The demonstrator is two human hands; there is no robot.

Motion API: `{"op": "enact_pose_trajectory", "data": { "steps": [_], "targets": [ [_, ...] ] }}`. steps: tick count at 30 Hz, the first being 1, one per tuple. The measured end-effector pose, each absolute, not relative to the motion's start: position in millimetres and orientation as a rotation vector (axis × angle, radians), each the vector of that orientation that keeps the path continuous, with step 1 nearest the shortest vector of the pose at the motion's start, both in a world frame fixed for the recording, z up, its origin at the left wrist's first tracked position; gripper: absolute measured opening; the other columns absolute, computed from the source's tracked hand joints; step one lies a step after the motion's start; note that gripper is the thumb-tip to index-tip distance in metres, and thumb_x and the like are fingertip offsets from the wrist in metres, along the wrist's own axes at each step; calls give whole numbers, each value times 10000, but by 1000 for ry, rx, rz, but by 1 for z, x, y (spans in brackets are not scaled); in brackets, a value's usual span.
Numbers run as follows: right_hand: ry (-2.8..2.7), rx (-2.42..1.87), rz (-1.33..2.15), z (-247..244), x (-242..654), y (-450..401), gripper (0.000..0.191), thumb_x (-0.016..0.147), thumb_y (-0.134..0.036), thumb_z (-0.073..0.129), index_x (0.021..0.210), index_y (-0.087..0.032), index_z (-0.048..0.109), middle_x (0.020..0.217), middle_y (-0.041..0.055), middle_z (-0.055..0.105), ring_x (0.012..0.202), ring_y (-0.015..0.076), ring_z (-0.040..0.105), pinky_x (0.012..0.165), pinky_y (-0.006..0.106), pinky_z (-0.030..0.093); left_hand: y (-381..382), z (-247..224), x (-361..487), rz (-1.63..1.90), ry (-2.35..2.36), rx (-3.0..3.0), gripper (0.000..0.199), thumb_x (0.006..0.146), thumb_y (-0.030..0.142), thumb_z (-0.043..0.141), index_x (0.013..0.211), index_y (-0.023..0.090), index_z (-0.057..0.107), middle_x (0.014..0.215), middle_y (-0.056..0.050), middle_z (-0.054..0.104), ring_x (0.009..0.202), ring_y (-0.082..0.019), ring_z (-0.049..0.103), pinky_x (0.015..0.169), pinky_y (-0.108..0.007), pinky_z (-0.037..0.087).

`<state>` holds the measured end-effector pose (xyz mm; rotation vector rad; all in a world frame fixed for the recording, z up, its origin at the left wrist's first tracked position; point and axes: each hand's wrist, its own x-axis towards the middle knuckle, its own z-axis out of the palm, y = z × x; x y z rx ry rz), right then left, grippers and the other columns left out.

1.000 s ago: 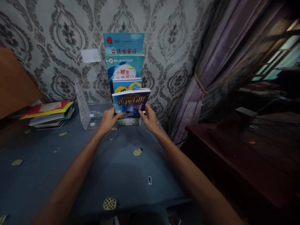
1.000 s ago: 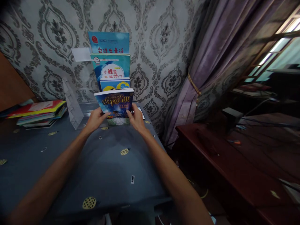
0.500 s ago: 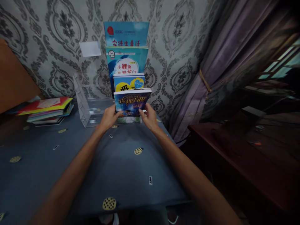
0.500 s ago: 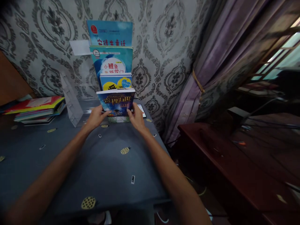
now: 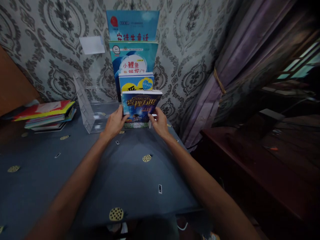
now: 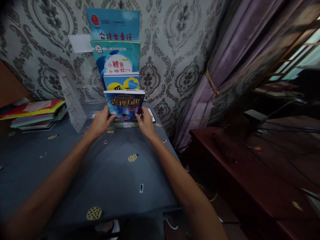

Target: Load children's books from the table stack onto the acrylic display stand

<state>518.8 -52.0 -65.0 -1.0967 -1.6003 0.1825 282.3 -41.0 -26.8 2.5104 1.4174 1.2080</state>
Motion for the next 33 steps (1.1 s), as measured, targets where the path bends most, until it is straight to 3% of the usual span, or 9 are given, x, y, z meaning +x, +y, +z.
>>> {"op": "enact_pose_trajectory", "data": {
  "steps": [8, 14, 20, 26, 33],
  "targets": [
    [-1615, -1098, 173, -70, 517, -49, 382, 976, -446, 490, 1284, -223, 526, 1212, 156, 609, 1082, 302, 591, 888, 487, 549, -39, -26, 280, 1175, 1446, 2456, 230, 930, 320, 576, 1123, 196, 556, 823, -50, 690, 787, -219, 670, 740, -317, 490],
    [-1616, -1104, 102, -75, 513, -49, 345, 988, -410, 461, 1267, -218, 525, 1204, 151, 586, 1152, 310, 550, 971, 521, 508, -43, -27, 282, 1155, 1475, 2367, 348, 927, 300, 577, 1244, 188, 484, 836, -50, 701, 843, -242, 692, 776, -332, 507],
    [-1613, -1166, 53, -81, 511, -49, 322, 970, -335, 464, 1271, -242, 529, 1162, 140, 586, 1125, 313, 544, 992, 539, 483, -40, -32, 285, 1102, 1547, 2377, 369, 944, 305, 551, 1269, 156, 460, 834, -87, 704, 851, -259, 692, 805, -349, 503],
    [-1609, -1158, 66, -88, 508, -49, 426, 918, -231, 451, 1342, -209, 488, 1231, 149, 601, 1154, 303, 559, 1013, 525, 470, -36, -40, 283, 1064, 1659, 2420, 395, 939, 333, 562, 1268, 129, 481, 795, -120, 708, 877, -310, 694, 803, -369, 491],
    [-1619, -1215, 72, -94, 504, -51, 394, 879, -204, 471, 1268, -197, 528, 1138, 144, 635, 1065, 305, 587, 987, 520, 472, -43, -36, 284, 807, 1824, 2364, 443, 950, 371, 537, 1302, 108, 482, 955, -196, 715, 962, -371, 697, 855, -422, 470]
  ]
}}
